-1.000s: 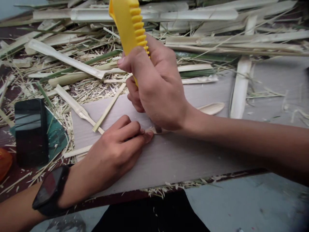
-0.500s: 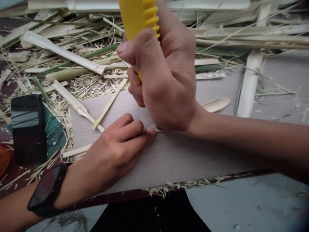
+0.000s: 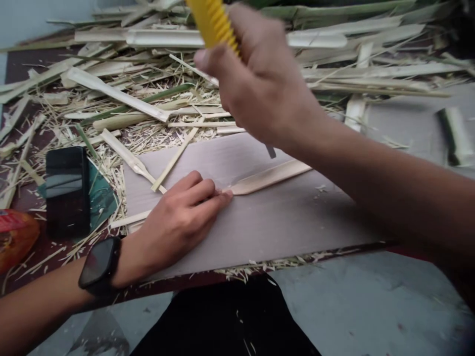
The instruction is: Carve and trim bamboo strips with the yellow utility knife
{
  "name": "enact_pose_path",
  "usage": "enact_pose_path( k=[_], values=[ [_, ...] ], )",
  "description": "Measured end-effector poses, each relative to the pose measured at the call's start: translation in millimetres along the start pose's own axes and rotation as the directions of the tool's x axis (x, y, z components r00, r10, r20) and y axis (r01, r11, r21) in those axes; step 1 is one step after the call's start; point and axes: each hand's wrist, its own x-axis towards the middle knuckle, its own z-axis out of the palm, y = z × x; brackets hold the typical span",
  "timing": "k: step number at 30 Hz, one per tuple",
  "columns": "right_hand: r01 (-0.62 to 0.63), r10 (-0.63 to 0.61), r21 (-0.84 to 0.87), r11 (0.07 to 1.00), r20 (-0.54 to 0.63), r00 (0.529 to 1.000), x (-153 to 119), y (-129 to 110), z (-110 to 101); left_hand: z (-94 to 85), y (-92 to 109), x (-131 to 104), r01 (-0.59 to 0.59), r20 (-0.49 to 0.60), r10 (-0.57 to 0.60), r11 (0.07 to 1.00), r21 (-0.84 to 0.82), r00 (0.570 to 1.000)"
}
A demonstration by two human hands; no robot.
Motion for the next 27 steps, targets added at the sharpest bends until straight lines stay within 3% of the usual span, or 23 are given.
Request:
enact_pose_path(
  k=[2,4,9,12,15,18,22,27],
  values=[
    [-0.066,0.065,-0.181,0.981,-0.012,0.998,-5,10,-1,0.6,0,-2,-0.010,-0.017,0.011,0.999,0.043,1.000],
    [-0.051,0.066,-0.303,0.952,0.038,0.997,-11,17,0,0.9,1,-3,-0.021,-0.031,0.023,0.997,0.080,0.999],
    [0.208,-0.198,-0.527,0.824,0.075,0.977,-31,16,-8,-1.5,5,-2,0.018,-0.056,-0.012,0.994,0.111,0.998],
    [0.443,-0.367,-0.488,0.752,0.248,0.896,-59,16,-17,-4.1,8,-1,0.064,-0.047,-0.059,0.991,0.117,0.997],
    [0.540,-0.443,-0.505,0.673,0.308,0.842,-89,21,-17,-6.4,11,-1,0.112,-0.052,-0.108,0.990,0.087,0.993],
    [0.549,-0.488,-0.575,0.606,0.276,0.828,-107,23,-11,-9.7,15,-1,0.160,-0.047,-0.158,0.985,0.059,0.986],
    [0.527,-0.469,-0.640,0.559,0.280,0.837,-110,14,-14,-18.6,24,0,0.189,-0.018,-0.188,0.977,0.095,0.982],
    [0.630,-0.547,-0.622,0.465,0.357,0.757,-101,-6,-29,-31.2,32,3,0.267,0.150,-0.293,0.949,0.168,0.944]
  ],
)
